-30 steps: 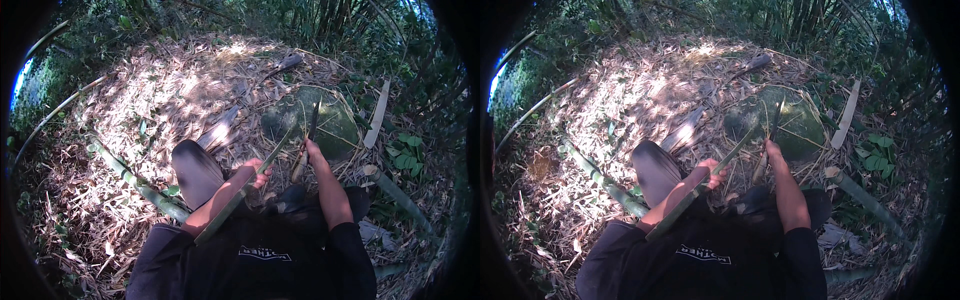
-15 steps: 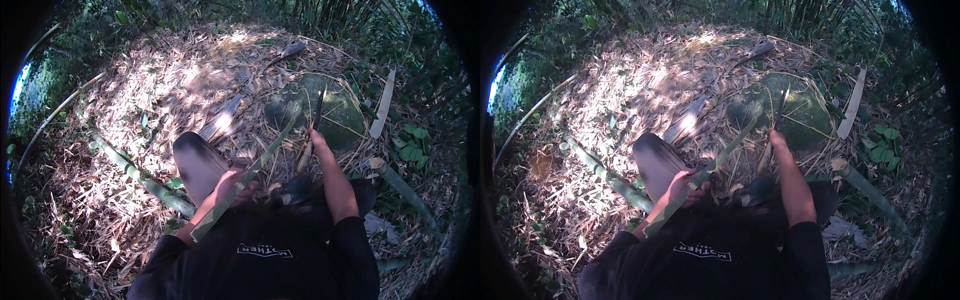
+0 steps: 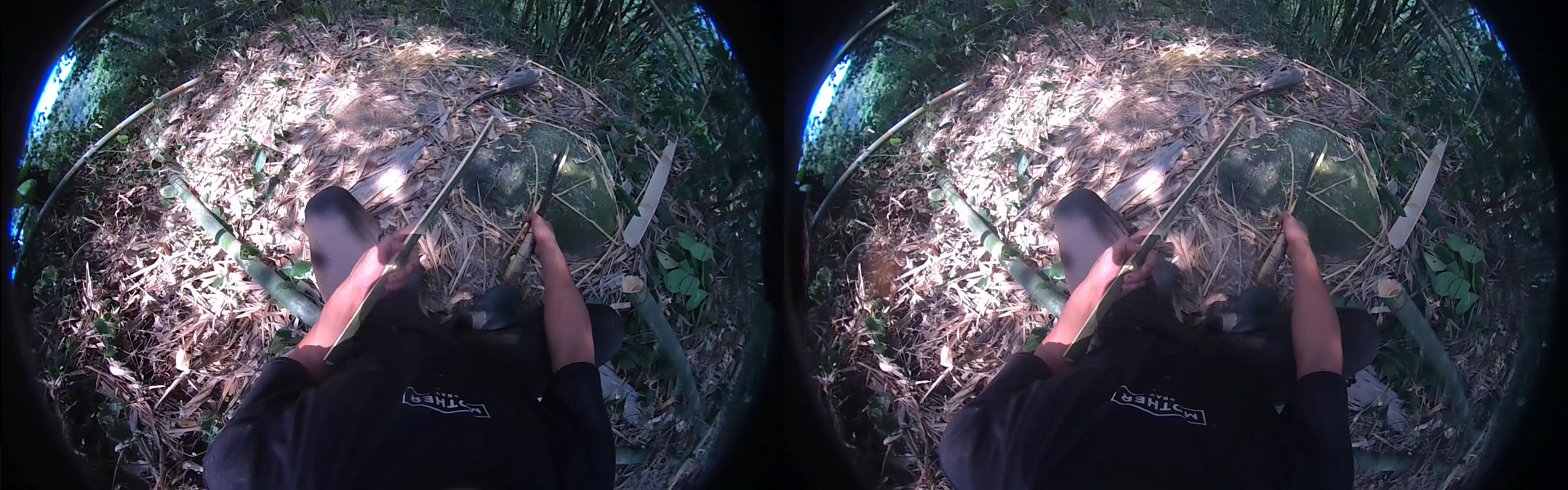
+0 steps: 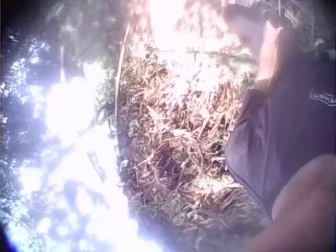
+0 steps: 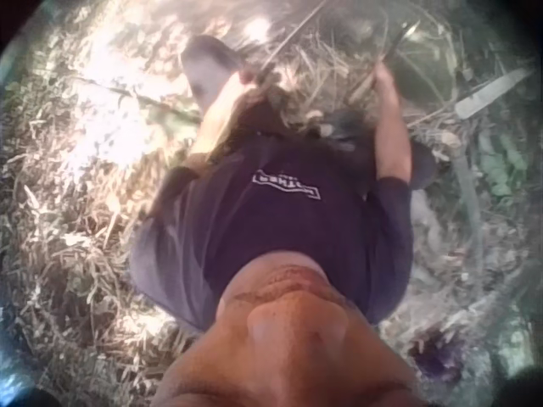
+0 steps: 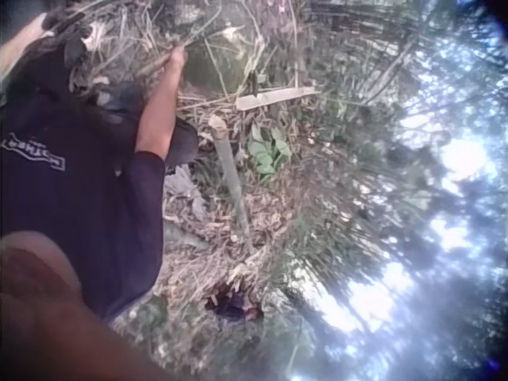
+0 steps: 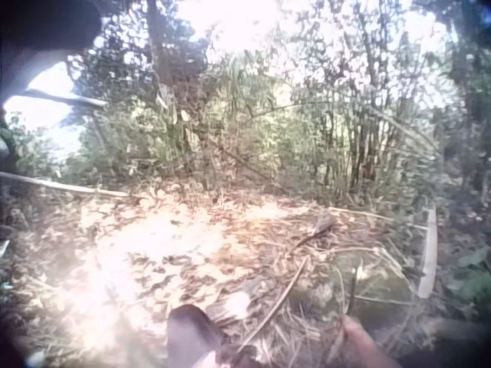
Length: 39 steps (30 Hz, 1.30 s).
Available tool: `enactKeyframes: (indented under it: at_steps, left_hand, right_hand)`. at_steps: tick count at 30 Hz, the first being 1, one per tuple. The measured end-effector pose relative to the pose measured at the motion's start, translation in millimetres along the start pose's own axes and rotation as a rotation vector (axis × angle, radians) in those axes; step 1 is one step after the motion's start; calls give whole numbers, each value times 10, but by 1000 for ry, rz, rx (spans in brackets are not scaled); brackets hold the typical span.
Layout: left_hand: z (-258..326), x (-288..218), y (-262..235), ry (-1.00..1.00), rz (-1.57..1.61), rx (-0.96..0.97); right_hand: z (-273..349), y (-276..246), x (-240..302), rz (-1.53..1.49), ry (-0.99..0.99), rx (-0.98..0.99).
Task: The person sits on the ground in a bamboo grove and uses a machete to shave a long piece of bamboo. They repeatedly scrape the blade along the bamboo to remove the outer layer and thin the stick, creating a pile of shavings on the ground.
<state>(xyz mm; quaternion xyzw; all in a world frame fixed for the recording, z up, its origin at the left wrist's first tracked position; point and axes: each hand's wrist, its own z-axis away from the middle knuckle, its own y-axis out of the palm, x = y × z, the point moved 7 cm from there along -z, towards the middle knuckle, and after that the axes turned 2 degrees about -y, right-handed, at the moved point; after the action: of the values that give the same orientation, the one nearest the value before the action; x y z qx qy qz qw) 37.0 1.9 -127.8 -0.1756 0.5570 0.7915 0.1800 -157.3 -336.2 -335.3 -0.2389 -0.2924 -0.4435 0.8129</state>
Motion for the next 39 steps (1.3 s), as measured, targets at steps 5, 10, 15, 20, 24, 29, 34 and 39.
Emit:
enactKeyframes:
  at_steps: [5,10,15,20,24,29,34,39]
  left_hand:
    - [55,-975,-326,318,-754,-653]
    - [318,-1645,-635,643,-680,-832]
    - [555,-1736,-687,711,-433,-920]
    - [592,-1743,-881,718,-87,-842]
    - [695,-1710,-936,783,53,-893]
    - [734,-1751,-1053,911,-200,-1073]
    - [961,-1783,-1230,1098,-524,-1479]
    - [1092,-1756,-1187,988,-498,-1452]
  right_hand:
    - [-73,8,-50,118,14,-24]
    - [-191,45,-161,93,1,2]
    - [-274,41,-228,105,4,-17]
    - [-198,-1,-154,63,28,39]
    - [-104,47,-103,43,28,71]
    - [-249,-81,-121,51,31,71]
    - [-332,-54,-178,120,11,-1]
    - [-485,-82,-350,164,-8,-10]
